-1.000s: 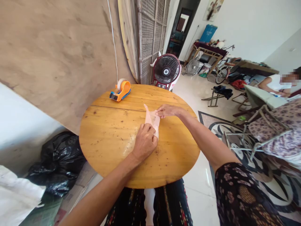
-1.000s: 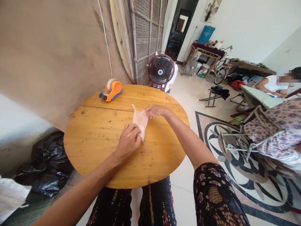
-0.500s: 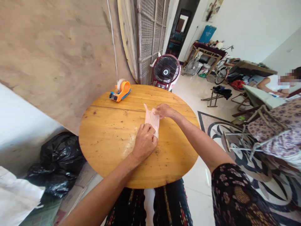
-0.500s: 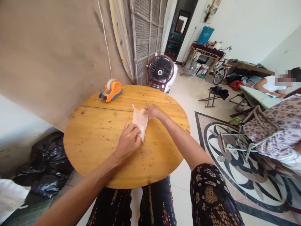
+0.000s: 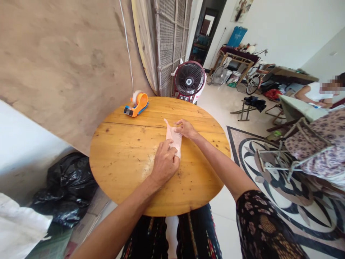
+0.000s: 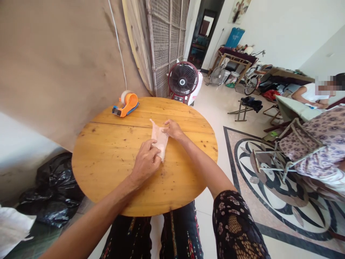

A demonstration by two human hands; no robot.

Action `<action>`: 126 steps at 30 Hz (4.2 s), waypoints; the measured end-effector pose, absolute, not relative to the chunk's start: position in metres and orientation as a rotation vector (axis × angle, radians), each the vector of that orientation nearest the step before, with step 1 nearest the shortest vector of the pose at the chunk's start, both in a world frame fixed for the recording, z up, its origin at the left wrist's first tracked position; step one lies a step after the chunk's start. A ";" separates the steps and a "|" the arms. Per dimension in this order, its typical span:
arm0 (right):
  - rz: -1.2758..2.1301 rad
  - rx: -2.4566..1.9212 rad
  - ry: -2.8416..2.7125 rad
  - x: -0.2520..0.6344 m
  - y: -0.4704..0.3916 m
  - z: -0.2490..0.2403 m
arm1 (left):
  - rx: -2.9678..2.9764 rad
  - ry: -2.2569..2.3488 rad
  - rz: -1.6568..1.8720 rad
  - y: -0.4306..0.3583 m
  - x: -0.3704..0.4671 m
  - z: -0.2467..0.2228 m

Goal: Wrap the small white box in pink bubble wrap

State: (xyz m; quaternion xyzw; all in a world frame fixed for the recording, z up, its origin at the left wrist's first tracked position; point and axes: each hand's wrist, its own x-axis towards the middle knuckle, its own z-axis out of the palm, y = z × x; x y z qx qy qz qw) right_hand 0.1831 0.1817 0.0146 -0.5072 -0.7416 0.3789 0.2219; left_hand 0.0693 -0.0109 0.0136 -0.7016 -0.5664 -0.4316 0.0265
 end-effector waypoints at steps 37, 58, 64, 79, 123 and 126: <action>0.570 -1.373 -2.028 0.184 0.167 -0.002 | -2.231 -1.734 -1.149 -0.015 0.071 0.019; 1.028 -1.002 -1.926 0.197 0.178 -0.015 | -2.334 -2.076 -1.192 -0.001 0.061 0.022; 0.907 -1.128 -1.991 0.196 0.178 -0.012 | -2.520 -2.078 -1.250 0.007 0.052 0.029; 0.875 -1.120 -1.995 0.195 0.180 -0.015 | -2.878 -1.892 -1.016 0.019 0.040 0.042; 1.013 -1.096 -1.975 0.197 0.184 -0.002 | -3.239 -1.753 -0.859 0.040 0.028 0.053; 1.171 -1.051 -1.870 0.196 0.186 0.000 | -3.242 -1.768 -0.864 0.040 0.029 0.054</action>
